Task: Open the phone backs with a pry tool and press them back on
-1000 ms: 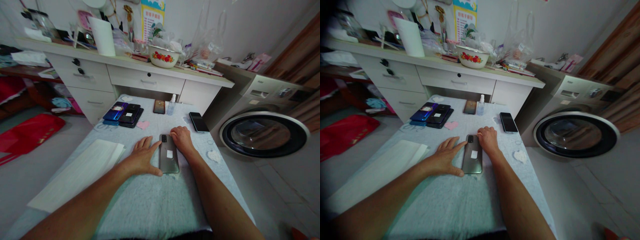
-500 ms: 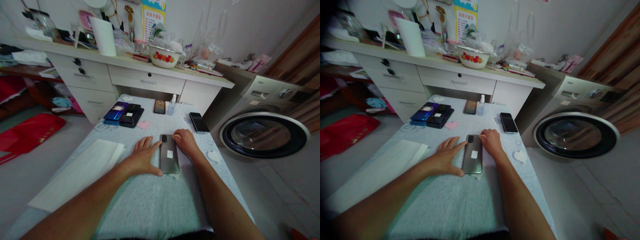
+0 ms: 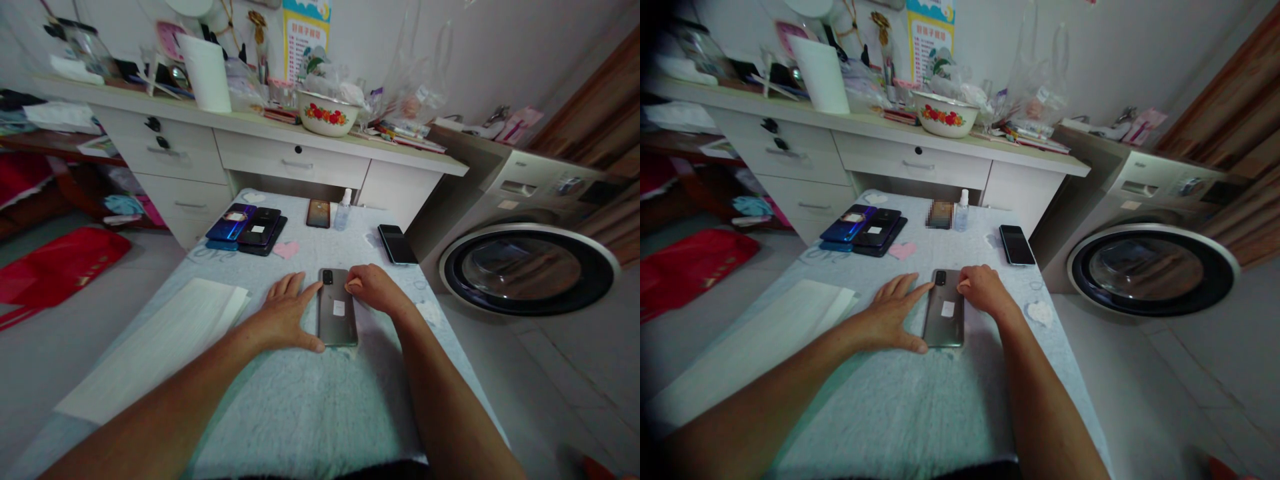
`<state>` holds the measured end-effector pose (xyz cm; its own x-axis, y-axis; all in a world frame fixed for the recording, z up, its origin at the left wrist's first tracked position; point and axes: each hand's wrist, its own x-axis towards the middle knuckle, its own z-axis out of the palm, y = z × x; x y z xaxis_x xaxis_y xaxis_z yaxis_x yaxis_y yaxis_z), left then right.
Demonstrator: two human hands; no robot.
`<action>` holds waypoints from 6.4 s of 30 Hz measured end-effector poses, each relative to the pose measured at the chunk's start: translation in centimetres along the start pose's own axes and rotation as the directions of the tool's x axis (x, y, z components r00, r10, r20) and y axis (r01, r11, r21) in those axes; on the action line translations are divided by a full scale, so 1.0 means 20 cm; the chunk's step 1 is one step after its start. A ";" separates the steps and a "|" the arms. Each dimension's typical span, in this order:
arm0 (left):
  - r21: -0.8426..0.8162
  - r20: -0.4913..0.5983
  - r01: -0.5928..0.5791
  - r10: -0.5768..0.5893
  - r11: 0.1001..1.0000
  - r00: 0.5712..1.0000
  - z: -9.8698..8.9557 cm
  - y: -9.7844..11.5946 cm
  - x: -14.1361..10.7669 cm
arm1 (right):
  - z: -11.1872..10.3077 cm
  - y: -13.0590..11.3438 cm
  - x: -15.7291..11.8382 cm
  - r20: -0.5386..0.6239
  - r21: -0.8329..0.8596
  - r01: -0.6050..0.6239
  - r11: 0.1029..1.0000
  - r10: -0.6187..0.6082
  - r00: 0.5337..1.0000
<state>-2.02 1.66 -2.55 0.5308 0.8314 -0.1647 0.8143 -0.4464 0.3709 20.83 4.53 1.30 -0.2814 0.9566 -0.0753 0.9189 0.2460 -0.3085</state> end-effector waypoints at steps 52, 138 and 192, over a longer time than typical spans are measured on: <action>0.013 0.000 0.005 -0.005 1.000 1.000 0.00 0.00 0.00 | -0.06 -0.08 -0.04 0.183 -0.055 0.038 0.998 -0.027 0.983; 0.026 -0.014 0.006 -0.005 1.000 1.000 0.02 -0.01 0.01 | 0.18 -0.13 0.02 -0.210 -0.089 0.151 0.985 -0.166 0.963; 0.030 0.014 0.014 -0.015 0.999 1.000 -0.01 0.01 0.00 | 0.07 -0.04 -0.06 -0.114 -0.037 0.119 0.992 -0.123 0.986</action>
<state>-1.97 1.59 -2.38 0.5220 0.8331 -0.1826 0.8284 -0.4443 0.3411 19.98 3.03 0.26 -0.3585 0.9308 0.0719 0.8883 0.3638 -0.2802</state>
